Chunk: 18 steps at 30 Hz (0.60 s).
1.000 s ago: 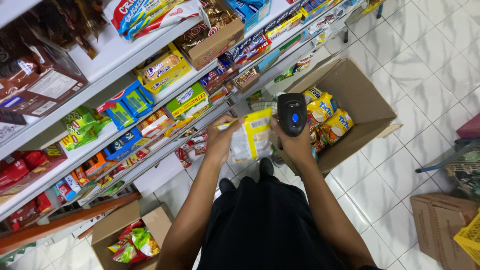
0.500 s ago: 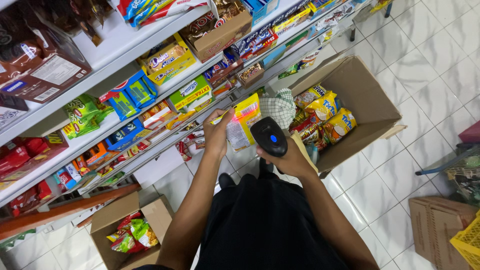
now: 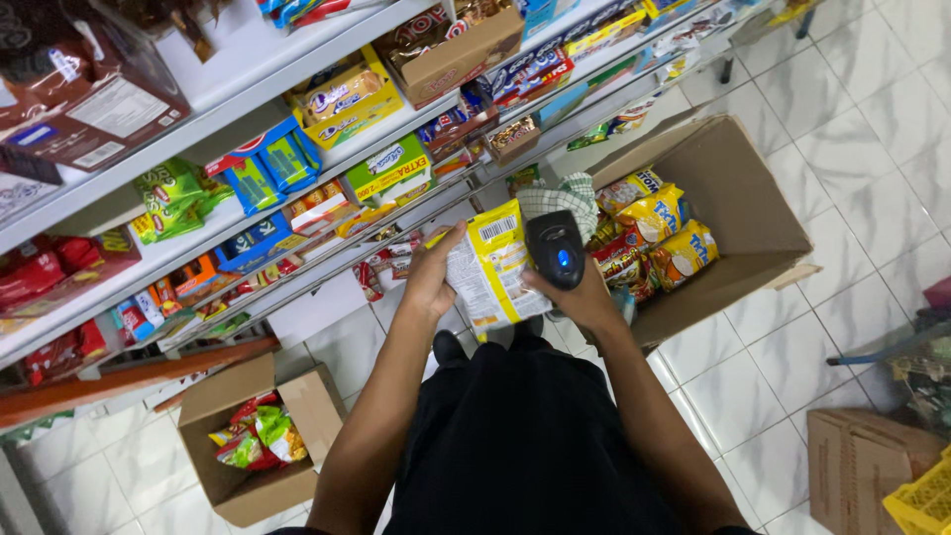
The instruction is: The person scans barcodes on various snack packages and boxes using a handheld scanner and places the items into a cardboard box or back onto the shelves.
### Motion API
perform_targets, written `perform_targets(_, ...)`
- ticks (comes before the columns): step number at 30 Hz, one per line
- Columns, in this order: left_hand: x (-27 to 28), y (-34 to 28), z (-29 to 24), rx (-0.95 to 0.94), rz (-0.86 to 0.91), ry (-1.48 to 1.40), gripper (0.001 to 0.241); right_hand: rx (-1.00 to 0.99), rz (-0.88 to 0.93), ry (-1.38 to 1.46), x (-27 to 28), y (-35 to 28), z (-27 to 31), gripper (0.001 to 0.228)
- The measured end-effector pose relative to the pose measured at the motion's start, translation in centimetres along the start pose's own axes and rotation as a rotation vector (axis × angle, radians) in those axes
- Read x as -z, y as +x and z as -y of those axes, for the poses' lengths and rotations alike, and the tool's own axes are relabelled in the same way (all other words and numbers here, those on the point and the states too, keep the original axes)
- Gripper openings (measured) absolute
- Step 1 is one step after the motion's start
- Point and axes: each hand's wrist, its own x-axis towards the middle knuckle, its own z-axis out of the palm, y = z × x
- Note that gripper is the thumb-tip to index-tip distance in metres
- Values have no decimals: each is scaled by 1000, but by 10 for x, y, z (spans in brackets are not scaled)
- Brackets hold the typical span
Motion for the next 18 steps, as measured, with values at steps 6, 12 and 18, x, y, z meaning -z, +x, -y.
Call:
perform_targets(6, 23, -2, 35, 53, -34, -83, 43, -85, -41, 535, -22, 20, -49, 44)
perform_targets(12, 32, -16, 77, 107, 16, 143, 53, -162, -101, 410, -22, 51, -97, 35)
perform_targets(18, 42, -10, 72, 4, -65, 101, 51, 686, -395, -833, 25, 118, -120, 66)
